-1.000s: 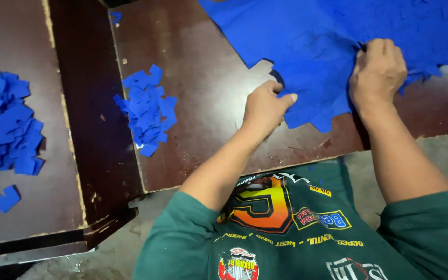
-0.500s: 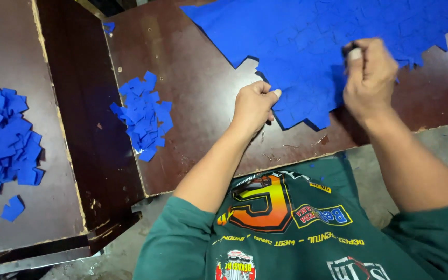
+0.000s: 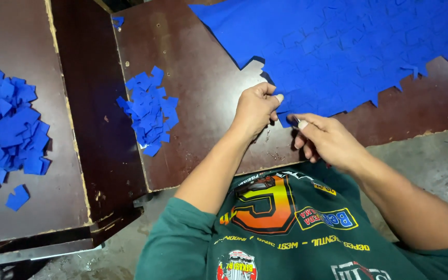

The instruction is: Cutting out small blue fabric pieces from a larger sheet using a small hand-held cutting tool.

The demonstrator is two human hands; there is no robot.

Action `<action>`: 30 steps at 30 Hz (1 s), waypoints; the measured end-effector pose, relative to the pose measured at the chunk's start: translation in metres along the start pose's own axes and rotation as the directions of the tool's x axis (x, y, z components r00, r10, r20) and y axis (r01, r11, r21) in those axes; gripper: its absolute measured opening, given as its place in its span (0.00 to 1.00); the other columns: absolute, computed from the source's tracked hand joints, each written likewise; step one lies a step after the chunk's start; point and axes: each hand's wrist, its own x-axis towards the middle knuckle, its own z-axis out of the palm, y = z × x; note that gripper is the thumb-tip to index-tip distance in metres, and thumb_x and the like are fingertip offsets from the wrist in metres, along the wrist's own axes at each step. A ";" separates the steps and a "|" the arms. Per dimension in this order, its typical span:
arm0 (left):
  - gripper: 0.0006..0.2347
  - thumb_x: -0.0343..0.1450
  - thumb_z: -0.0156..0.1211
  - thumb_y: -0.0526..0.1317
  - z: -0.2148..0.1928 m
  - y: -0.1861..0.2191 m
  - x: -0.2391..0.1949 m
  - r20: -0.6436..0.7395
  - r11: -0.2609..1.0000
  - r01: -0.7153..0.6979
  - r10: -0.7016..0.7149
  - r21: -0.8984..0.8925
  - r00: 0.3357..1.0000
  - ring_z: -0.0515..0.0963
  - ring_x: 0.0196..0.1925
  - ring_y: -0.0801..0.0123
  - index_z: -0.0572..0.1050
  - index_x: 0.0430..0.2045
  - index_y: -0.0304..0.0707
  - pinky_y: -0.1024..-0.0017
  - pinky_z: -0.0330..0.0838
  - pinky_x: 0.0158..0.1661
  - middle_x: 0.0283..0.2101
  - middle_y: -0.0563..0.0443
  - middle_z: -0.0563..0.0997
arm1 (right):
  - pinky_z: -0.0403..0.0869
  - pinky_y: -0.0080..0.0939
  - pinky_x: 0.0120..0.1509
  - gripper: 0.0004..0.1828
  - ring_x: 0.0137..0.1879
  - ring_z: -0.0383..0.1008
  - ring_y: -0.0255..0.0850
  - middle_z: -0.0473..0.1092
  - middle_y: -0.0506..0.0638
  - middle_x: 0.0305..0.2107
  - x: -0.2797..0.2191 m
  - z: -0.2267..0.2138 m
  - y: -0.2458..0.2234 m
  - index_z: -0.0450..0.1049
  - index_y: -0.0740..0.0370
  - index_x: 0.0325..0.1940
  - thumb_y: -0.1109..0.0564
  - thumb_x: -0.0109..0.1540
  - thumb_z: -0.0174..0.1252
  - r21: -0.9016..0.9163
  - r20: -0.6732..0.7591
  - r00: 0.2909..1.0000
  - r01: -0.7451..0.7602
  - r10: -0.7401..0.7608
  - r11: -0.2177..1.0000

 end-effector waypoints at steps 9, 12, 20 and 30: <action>0.09 0.69 0.56 0.29 -0.006 -0.003 -0.008 -0.003 0.999 -0.010 0.010 0.031 1.000 0.79 0.16 0.72 0.76 0.39 0.21 0.81 0.73 0.16 0.19 0.46 0.77 | 0.77 0.40 0.19 0.19 0.21 0.73 0.42 0.74 0.65 0.26 0.010 0.013 0.013 0.73 0.70 0.58 0.55 0.70 0.45 0.136 -0.024 0.998 -0.048 0.051 0.990; 0.08 0.67 0.56 0.28 -0.008 -0.006 -0.009 0.011 0.998 -0.011 0.010 0.055 1.000 0.80 0.17 0.71 0.77 0.38 0.23 0.81 0.74 0.17 0.19 0.45 0.77 | 0.75 0.39 0.16 0.19 0.19 0.72 0.41 0.74 0.64 0.24 0.015 0.016 0.023 0.74 0.69 0.57 0.54 0.70 0.46 0.140 -0.035 0.998 -0.050 0.055 0.989; 0.08 0.68 0.62 0.39 -0.013 0.021 -0.032 -0.068 0.893 -0.040 0.078 0.448 0.995 0.86 0.36 0.52 0.81 0.36 0.36 0.59 0.79 0.38 0.29 0.41 0.82 | 0.73 0.37 0.14 0.15 0.17 0.70 0.41 0.73 0.63 0.21 0.012 0.026 0.025 0.76 0.68 0.46 0.54 0.70 0.48 0.200 -0.018 0.998 -0.054 0.059 0.978; 0.10 0.71 0.58 0.39 -0.012 0.043 -0.043 -0.069 0.717 -0.126 0.236 0.685 0.969 0.83 0.43 0.43 0.78 0.41 0.34 0.51 0.77 0.44 0.37 0.40 0.78 | 0.73 0.39 0.13 0.15 0.15 0.70 0.43 0.72 0.63 0.20 0.006 0.032 0.015 0.74 0.70 0.43 0.55 0.71 0.47 0.232 -0.027 1.000 -0.001 0.008 0.973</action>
